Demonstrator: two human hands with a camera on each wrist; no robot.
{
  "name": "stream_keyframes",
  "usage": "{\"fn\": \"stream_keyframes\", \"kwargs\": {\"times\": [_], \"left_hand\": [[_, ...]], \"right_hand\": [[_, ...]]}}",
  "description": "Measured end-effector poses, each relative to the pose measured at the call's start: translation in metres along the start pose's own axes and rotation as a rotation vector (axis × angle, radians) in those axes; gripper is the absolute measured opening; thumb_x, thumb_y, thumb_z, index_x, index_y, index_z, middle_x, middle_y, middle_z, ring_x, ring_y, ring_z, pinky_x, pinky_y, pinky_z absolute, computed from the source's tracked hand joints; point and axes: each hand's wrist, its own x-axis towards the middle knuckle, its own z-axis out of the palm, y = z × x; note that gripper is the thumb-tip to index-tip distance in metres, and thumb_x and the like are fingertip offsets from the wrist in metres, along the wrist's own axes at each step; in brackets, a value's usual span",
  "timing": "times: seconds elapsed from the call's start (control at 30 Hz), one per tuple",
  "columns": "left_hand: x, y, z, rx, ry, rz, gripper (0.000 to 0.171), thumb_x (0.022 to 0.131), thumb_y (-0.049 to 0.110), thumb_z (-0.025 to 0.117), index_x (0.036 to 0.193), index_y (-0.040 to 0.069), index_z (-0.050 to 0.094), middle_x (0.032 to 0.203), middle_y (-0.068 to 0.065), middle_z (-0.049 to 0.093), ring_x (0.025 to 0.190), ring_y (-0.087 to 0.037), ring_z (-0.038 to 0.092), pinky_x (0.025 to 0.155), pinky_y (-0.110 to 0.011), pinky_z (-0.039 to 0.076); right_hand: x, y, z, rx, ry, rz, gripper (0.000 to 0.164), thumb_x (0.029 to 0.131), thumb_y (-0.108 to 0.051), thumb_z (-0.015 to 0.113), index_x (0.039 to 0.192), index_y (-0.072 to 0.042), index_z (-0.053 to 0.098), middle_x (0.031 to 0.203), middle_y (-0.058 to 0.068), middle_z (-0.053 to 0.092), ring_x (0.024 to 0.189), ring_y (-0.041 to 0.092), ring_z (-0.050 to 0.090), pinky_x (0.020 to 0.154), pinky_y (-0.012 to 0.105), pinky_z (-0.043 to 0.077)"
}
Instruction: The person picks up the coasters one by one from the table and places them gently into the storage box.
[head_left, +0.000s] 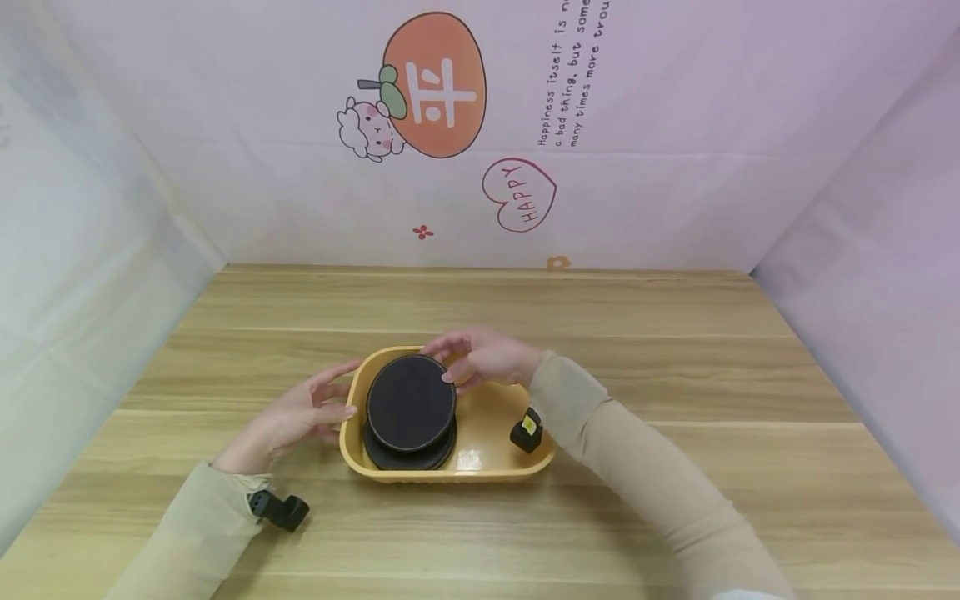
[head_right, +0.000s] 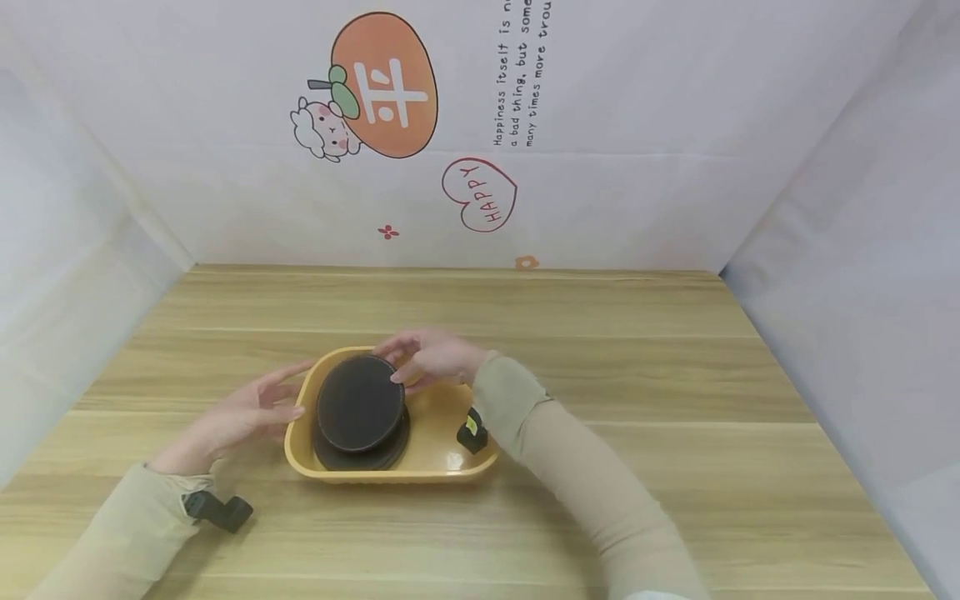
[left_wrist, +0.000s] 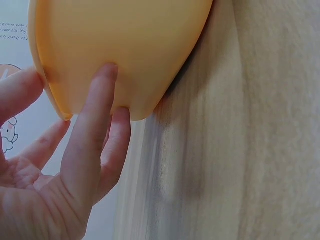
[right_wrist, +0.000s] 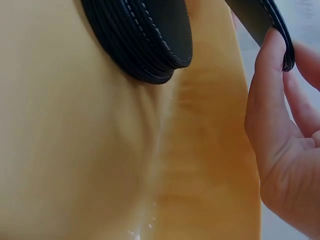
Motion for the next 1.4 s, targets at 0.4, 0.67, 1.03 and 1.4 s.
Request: {"fn": "stream_keyframes", "kwargs": {"times": [0.4,0.67,1.03,1.4], "left_hand": [[-0.002,0.003,0.003,-0.009,0.004,0.01,0.079,0.09,0.003,0.06,0.151,0.004,0.01,0.143,-0.039,0.025,0.101,-0.02,0.06,0.08,-0.042,0.057],[-0.002,0.004,0.004,-0.006,-0.002,0.016,0.079,0.09,0.003,0.06,0.151,0.003,0.009,0.142,-0.039,0.025,0.101,-0.021,0.06,0.08,-0.041,0.057],[-0.001,0.002,0.003,-0.016,-0.013,0.022,0.08,0.09,0.004,0.06,0.151,0.004,0.008,0.143,-0.039,0.024,0.101,-0.021,0.06,0.08,-0.043,0.057],[0.0,0.0,0.001,-0.008,-0.01,0.026,0.081,0.09,0.005,0.061,0.151,0.004,0.009,0.142,-0.04,0.023,0.101,-0.02,0.061,0.081,-0.043,0.057]], "right_hand": [[0.009,0.007,0.009,-0.026,-0.029,0.054,0.049,0.085,0.009,0.057,0.133,-0.003,0.051,0.113,0.006,0.054,0.088,0.013,0.055,0.068,0.025,0.055],[0.011,0.011,0.012,-0.059,-0.001,0.073,0.046,0.084,0.01,0.06,0.128,-0.002,0.055,0.108,0.008,0.058,0.082,0.013,0.058,0.069,0.027,0.057],[0.012,0.015,0.015,-0.12,0.02,0.114,0.044,0.083,0.01,0.062,0.125,-0.002,0.057,0.1,0.006,0.06,0.077,0.013,0.059,0.07,0.028,0.058],[0.011,0.015,0.017,-0.132,0.031,0.116,0.042,0.083,0.008,0.064,0.123,-0.002,0.058,0.093,0.004,0.058,0.073,0.012,0.059,0.069,0.028,0.058]]}}
